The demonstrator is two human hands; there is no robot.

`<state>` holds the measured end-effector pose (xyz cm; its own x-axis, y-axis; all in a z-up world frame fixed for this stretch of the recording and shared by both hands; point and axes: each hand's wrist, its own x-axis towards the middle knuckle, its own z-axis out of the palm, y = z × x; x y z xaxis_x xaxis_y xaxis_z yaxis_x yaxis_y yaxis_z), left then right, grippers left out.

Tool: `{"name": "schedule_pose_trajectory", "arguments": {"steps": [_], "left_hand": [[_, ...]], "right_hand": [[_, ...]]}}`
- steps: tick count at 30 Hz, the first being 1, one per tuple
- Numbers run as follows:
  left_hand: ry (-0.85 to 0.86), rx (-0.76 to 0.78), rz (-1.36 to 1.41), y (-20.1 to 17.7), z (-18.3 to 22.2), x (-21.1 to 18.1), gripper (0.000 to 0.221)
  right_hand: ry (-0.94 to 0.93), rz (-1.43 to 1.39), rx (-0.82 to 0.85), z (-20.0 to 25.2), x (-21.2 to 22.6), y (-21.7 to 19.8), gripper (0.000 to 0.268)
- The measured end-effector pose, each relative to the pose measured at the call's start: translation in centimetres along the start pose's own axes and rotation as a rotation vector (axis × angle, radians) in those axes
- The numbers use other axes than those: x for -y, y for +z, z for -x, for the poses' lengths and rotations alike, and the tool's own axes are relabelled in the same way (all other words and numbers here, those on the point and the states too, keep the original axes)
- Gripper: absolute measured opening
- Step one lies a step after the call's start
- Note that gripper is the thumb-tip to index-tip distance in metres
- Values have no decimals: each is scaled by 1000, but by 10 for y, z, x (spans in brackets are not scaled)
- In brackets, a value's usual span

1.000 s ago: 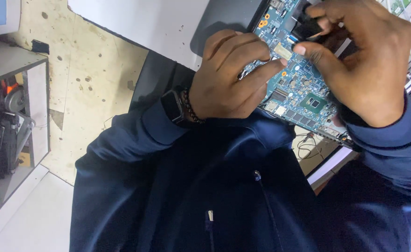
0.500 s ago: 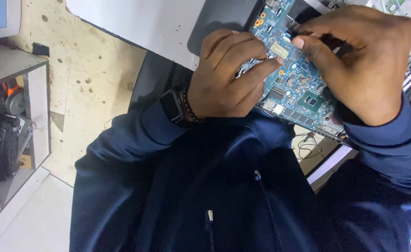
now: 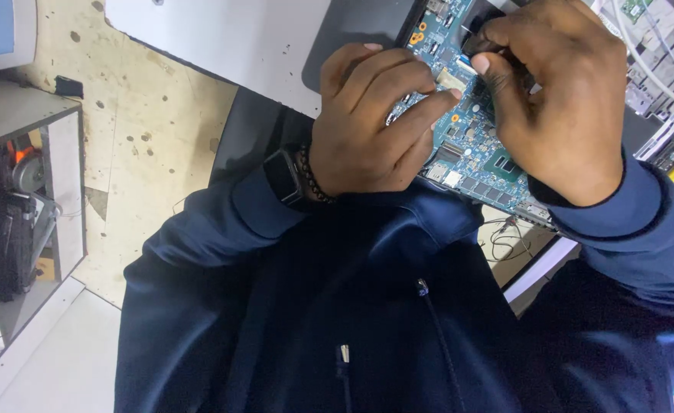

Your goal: Repairing a laptop by connecting internal ribbon cables and securing components with a screwdriver

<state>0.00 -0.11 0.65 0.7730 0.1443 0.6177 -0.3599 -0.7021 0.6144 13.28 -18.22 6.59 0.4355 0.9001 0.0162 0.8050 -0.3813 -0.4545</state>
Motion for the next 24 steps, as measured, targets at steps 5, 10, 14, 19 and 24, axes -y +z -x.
{"name": "schedule_pose_trajectory", "arguments": {"steps": [5, 10, 14, 19, 24], "left_hand": [[-12, 16, -18, -1, -2, -1, 23], [-69, 35, -26, 0, -4, -4, 21], [-136, 82, -113, -1, -4, -8, 25], [-158, 100, -131, -1, -3, -7, 30], [-129, 76, -141, 0, -2, -4, 27]], "right_hand": [[-22, -5, -35, -1, 4, 2, 13], [-52, 4, -51, 1, 1, 4, 15], [-64, 1, -61, 2, -2, 5, 17], [-80, -10, -70, 1, -2, 4, 16], [-98, -29, -47, 3, -9, 2, 16]]}}
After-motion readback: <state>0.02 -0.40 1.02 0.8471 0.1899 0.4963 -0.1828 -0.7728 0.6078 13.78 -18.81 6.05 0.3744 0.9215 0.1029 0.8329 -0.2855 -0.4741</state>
